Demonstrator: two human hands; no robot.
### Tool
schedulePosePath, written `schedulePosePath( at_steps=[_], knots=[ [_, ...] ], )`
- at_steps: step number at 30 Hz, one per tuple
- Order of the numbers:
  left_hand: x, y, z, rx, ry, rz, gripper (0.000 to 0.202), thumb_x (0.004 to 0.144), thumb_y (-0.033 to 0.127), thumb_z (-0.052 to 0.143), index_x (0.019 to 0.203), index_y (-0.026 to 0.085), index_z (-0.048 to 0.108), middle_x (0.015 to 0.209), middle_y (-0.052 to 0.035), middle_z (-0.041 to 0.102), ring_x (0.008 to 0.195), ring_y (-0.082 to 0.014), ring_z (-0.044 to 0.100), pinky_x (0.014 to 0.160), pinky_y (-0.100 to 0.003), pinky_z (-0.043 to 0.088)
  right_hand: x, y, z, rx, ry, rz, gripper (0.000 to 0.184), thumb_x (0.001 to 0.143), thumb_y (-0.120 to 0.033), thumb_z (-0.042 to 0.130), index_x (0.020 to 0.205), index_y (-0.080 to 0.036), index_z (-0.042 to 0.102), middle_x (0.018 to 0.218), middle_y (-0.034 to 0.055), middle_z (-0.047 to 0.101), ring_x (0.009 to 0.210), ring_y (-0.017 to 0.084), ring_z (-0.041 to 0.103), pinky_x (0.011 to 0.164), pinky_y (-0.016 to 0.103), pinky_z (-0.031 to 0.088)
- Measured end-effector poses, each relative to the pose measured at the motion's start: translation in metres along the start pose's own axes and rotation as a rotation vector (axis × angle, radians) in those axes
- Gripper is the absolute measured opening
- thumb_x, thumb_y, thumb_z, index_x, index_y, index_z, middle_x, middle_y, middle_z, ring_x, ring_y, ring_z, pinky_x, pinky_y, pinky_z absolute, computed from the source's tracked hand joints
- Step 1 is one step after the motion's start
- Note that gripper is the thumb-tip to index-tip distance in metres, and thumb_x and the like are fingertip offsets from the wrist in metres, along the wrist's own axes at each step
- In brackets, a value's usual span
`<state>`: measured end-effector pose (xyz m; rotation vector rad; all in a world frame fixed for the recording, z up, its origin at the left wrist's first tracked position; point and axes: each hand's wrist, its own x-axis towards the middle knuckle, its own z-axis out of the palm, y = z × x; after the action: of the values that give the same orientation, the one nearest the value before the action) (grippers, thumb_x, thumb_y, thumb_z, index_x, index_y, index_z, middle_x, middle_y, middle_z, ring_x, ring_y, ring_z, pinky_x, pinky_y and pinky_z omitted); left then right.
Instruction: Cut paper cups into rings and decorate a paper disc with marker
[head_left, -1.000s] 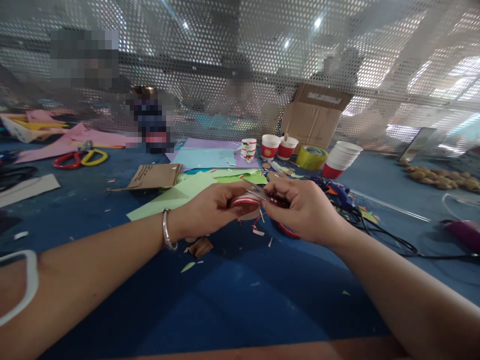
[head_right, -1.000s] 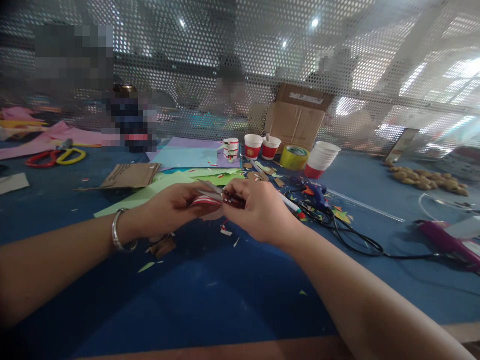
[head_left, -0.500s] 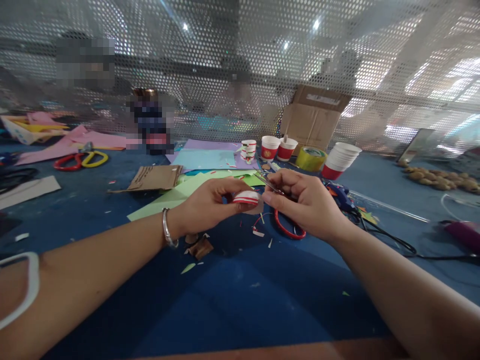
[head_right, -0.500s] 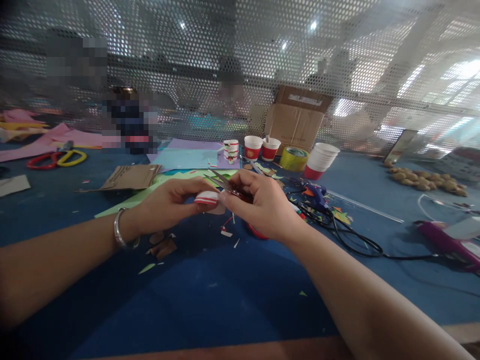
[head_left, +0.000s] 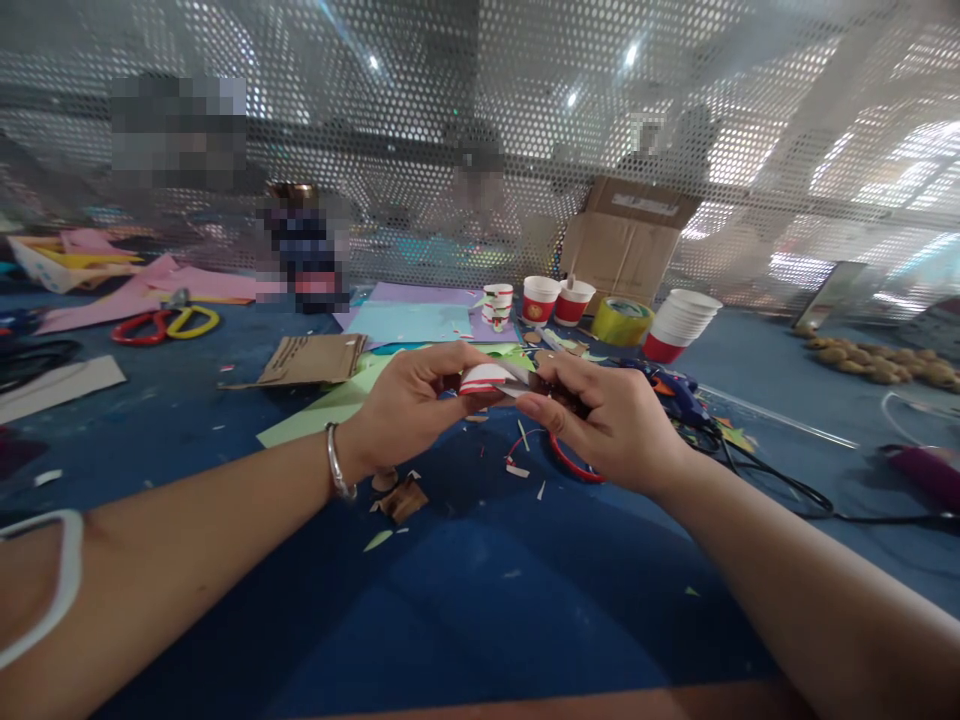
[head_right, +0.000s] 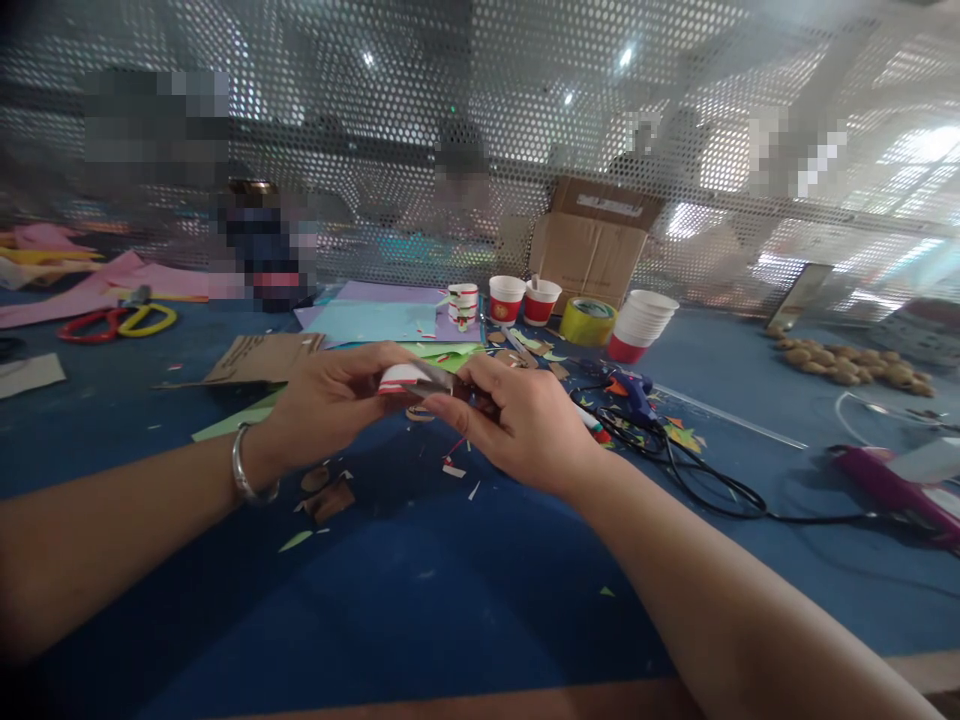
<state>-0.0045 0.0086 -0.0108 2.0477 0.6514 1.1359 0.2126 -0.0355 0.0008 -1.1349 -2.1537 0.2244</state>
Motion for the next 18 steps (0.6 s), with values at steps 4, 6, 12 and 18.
schedulePosePath(
  at_steps=[4, 6, 12, 18],
  knots=[
    [0.0007, -0.0011, 0.0005, 0.017, -0.010, 0.053, 0.014, 0.084, 0.033, 0.072, 0.086, 0.020, 0.072, 0.086, -0.0043, 0.071, 0.080, -0.0179, 0.063, 0.072, -0.031, 0.050, -0.0015, 0.0011, 0.0027, -0.018, 0.009, -0.033, 0.035, 0.096, -0.051, 0.056, 0.085, -0.018, 0.057, 0.063, -0.0051, 0.047, 0.054, 0.008, 0.040, 0.053, 0.022, 0.031],
    [0.0008, -0.0019, 0.0011, 0.015, -0.007, 0.062, 0.013, 0.083, 0.032, 0.073, 0.085, 0.019, 0.072, 0.085, -0.0051, 0.071, 0.078, -0.0172, 0.062, 0.071, -0.030, 0.049, -0.0019, 0.0011, 0.0038, -0.034, 0.028, -0.053, 0.035, 0.096, -0.051, 0.056, 0.085, -0.017, 0.058, 0.063, -0.0049, 0.048, 0.054, 0.007, 0.042, 0.053, 0.021, 0.032],
    [0.0000, -0.0018, 0.0011, 0.013, -0.023, 0.046, 0.011, 0.084, 0.028, 0.071, 0.090, 0.019, 0.073, 0.088, -0.0047, 0.071, 0.083, -0.0178, 0.064, 0.076, -0.030, 0.050, -0.0033, 0.0007, 0.0052, -0.078, 0.050, -0.091, 0.038, 0.096, -0.051, 0.056, 0.087, -0.015, 0.061, 0.067, -0.0023, 0.054, 0.055, 0.008, 0.046, 0.055, 0.021, 0.035],
    [-0.0003, 0.0000, 0.0001, 0.045, -0.019, 0.029, 0.010, 0.084, 0.029, 0.070, 0.090, 0.021, 0.072, 0.092, -0.0058, 0.073, 0.088, -0.0204, 0.066, 0.077, -0.032, 0.051, -0.0038, 0.0015, 0.0065, -0.114, 0.091, -0.134, 0.034, 0.096, -0.047, 0.057, 0.086, -0.015, 0.061, 0.062, -0.0038, 0.051, 0.055, 0.008, 0.047, 0.055, 0.021, 0.034]
  ],
)
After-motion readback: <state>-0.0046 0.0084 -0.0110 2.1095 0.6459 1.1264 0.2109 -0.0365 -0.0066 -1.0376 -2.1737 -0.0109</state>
